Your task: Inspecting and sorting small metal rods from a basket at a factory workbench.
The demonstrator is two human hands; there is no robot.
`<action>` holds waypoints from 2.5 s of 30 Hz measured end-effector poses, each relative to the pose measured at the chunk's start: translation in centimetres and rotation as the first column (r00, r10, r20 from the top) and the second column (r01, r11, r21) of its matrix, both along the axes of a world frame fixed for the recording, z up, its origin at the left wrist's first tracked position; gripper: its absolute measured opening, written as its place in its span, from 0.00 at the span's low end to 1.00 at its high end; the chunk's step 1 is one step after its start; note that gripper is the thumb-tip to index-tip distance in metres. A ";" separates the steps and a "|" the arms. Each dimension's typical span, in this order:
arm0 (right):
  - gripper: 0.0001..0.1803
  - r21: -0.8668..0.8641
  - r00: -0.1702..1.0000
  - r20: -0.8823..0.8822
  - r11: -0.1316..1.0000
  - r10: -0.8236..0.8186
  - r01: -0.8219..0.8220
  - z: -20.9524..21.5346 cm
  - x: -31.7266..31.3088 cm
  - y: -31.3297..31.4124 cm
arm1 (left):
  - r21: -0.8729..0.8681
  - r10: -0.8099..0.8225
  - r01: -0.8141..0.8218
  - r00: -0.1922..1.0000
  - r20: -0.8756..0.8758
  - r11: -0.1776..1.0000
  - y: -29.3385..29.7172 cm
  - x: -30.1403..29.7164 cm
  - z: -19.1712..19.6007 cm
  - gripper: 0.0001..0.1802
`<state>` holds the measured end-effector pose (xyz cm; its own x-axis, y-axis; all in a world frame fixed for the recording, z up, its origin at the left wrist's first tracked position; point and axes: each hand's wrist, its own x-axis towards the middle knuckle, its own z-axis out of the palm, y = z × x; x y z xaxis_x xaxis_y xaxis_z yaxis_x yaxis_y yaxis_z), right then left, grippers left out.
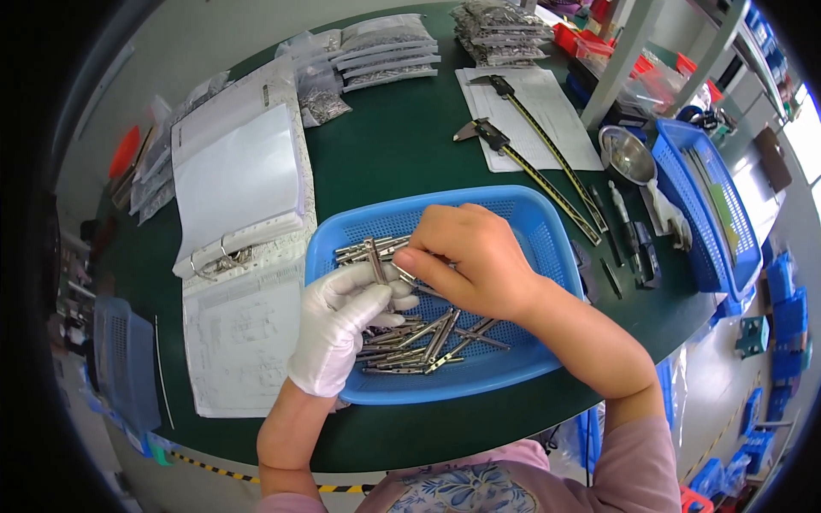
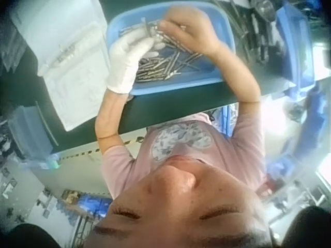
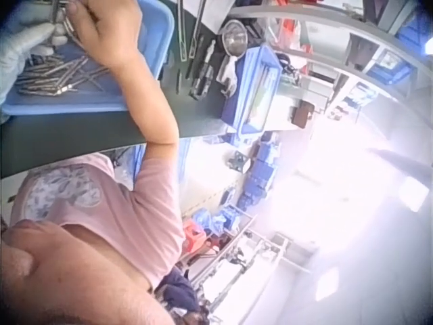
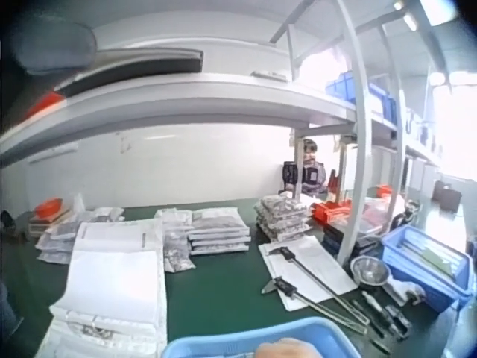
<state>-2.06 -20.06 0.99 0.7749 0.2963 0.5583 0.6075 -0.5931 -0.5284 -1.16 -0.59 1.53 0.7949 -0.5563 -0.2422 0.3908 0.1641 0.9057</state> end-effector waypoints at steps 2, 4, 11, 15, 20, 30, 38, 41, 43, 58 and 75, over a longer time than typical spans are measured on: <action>0.08 0.065 1.000 -0.016 0.998 -0.014 0.015 0.3 -0.1 0.5 | 0.009 0.000 0.000 1.000 0.004 1.000 0.0 0.0 -0.1 0.13; 0.08 0.132 0.999 -0.032 0.991 -0.021 0.025 0.1 -0.1 0.8 | 0.020 0.006 -0.006 1.000 0.009 1.000 0.1 -0.1 -0.1 0.13; 0.16 0.239 0.934 -0.356 0.969 0.024 0.066 0.8 -0.7 1.1 | 0.116 0.032 -0.054 0.982 0.185 0.992 -0.5 -0.4 -0.6 0.13; 0.19 0.436 0.635 -0.742 0.874 0.215 0.214 2.0 -0.8 1.3 | 0.158 0.067 -0.144 0.908 0.414 0.977 -0.1 -0.5 -1.5 0.14; 0.10 0.303 0.927 -0.370 0.952 0.066 0.053 0.4 -0.8 0.9 | 0.141 0.067 -0.089 0.986 0.153 0.986 -0.7 -0.7 -0.1 0.13; 0.07 -0.166 0.972 -0.170 0.977 -0.163 0.135 0.3 -0.4 -0.1 | 0.103 0.077 -0.085 0.993 0.084 0.991 -0.3 -0.4 -0.1 0.12; 0.07 0.236 0.959 -0.252 0.953 -0.130 0.191 0.5 -0.5 0.7 | 0.103 0.085 -0.091 0.994 0.063 0.990 -0.3 -0.2 -0.1 0.12; 0.12 0.181 0.937 -0.324 0.963 -0.133 0.200 0.6 -0.4 0.6 | 0.092 0.097 -0.103 0.993 0.065 0.990 -0.3 -0.3 0.0 0.12; 0.13 0.225 0.952 -0.282 0.956 -0.119 0.187 0.2 -0.1 0.9 | 0.087 0.101 -0.106 0.993 0.066 0.990 -0.3 -0.2 -0.2 0.12; 0.09 0.367 0.959 -0.283 0.920 -0.027 0.134 1.3 -0.7 0.7 | 0.085 0.101 -0.107 0.992 0.070 0.991 -0.3 -0.2 -0.1 0.12; 0.07 0.295 0.898 -0.439 0.946 0.010 0.134 1.1 -0.7 0.6 | 0.175 0.054 -0.071 0.993 0.101 0.982 -0.7 -0.4 0.1 0.13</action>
<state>-2.75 -19.44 2.10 0.9695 0.1069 0.2206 0.2450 -0.3840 -0.8902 -1.53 -1.33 1.59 0.8509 -0.4597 -0.2543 0.2953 0.0181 0.9552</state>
